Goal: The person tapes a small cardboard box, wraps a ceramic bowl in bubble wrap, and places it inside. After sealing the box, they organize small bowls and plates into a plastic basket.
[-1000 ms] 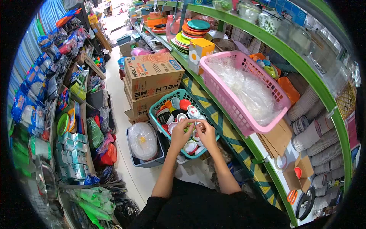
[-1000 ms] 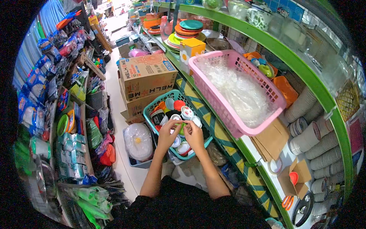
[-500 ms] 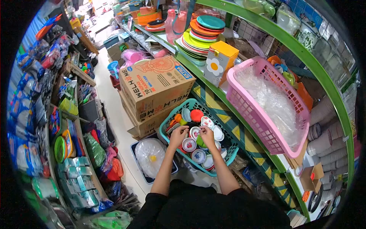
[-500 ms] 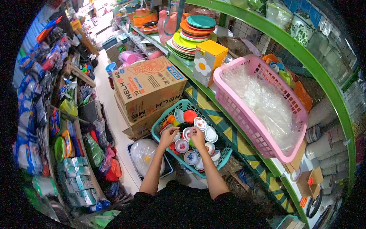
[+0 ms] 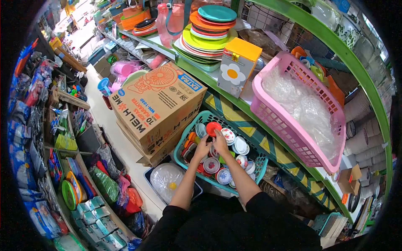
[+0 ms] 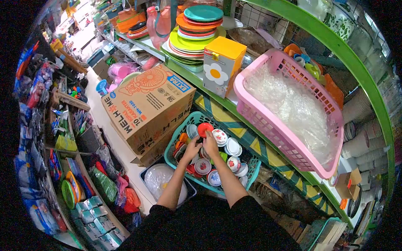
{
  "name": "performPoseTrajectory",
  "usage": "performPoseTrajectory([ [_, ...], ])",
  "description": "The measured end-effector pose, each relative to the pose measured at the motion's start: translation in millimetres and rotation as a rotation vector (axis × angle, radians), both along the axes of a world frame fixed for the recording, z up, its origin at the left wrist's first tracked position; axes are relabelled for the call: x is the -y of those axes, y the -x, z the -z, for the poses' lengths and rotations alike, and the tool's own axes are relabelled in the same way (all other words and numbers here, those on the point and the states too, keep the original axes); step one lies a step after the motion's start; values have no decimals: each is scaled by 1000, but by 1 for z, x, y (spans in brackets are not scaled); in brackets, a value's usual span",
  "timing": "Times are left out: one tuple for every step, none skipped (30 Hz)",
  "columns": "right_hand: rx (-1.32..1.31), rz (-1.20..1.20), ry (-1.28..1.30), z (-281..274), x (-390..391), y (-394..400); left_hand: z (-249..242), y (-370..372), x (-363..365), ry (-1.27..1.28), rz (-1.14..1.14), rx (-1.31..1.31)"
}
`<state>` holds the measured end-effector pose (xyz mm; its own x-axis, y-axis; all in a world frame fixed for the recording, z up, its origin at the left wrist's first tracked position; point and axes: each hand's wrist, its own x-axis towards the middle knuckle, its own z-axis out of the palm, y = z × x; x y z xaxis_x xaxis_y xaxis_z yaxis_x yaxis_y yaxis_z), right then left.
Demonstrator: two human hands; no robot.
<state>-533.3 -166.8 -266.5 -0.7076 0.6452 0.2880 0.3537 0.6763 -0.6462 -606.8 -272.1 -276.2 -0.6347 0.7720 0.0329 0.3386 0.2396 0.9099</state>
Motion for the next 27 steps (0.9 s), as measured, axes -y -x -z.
performPoseTrajectory([
  [2, 7, 2, 2, 0, 1, -8, -2, -2, 7, -15, 199],
  [80, 11, 23, 5, -1, 2, -16, -4, -4, 14, -32, 398],
  [158, 15, 46, 2, -1, 4, -17, -4, -6, 18, -42, 447],
  [157, 19, 47, -1, -3, 5, -18, -4, -8, 20, -38, 446],
  [249, -15, 40, -4, -6, 4, -18, -4, -10, -29, -10, 560],
  [342, -50, 34, -9, -6, 2, -14, -4, -11, -77, 18, 676],
  [345, -46, 37, -14, -5, 1, -9, -3, -11, -74, 22, 679],
  [377, -27, 56, -20, -4, 0, -5, -1, -12, -71, 36, 708],
  [409, -8, 73, -22, -3, 0, -5, -1, -12, -70, 50, 737],
  [411, -5, 72, -24, -1, -2, -6, -4, -12, -71, 53, 739],
  [396, 15, 26, -26, 2, -4, -7, -7, -13, -79, -16, 748],
  [381, 34, -20, -24, 4, -6, -14, -9, -13, -87, -86, 756],
  [381, 36, -22, -22, 5, -8, -20, -10, -13, -89, -84, 757],
  [391, 13, -89, -21, 6, -9, -27, -10, -14, -39, -93, 723],
  [400, -9, -154, -17, 6, -11, -31, -10, -14, 12, -100, 688],
  [400, -5, -155, -12, 5, -12, -13, -8, -17, 11, -97, 688],
  [359, -27, -211, -7, 4, -12, 4, -5, -19, 46, -68, 447],
  [319, -49, -265, -4, 4, -13, 17, -4, -21, 80, -39, 206],
  [320, -47, -264, -14, 6, -11, 15, -4, -20, 81, -38, 207],
  [310, 41, -76, -25, 8, -8, 12, -3, -20, 80, -6, 247],
  [297, 127, 112, -23, 7, -4, 11, -1, -19, 80, 23, 288],
  [298, 124, 115, -21, 4, 0, 10, 0, -18, 82, 20, 289],
  [219, 165, 77, -20, 1, 4, 8, 0, -19, 82, 25, 264],
  [140, 206, 39, -14, -3, 6, 10, -1, -19, 81, 31, 239],
  [131, 214, -6, -9, -7, 8, 12, -2, -19, 83, 31, 239],
  [132, 215, -5, -4, -12, 8, 13, -4, -20, 144, 11, 227],
  [260, 178, 135, -10, -16, 8, 12, -6, -21, 206, -9, 215],
])
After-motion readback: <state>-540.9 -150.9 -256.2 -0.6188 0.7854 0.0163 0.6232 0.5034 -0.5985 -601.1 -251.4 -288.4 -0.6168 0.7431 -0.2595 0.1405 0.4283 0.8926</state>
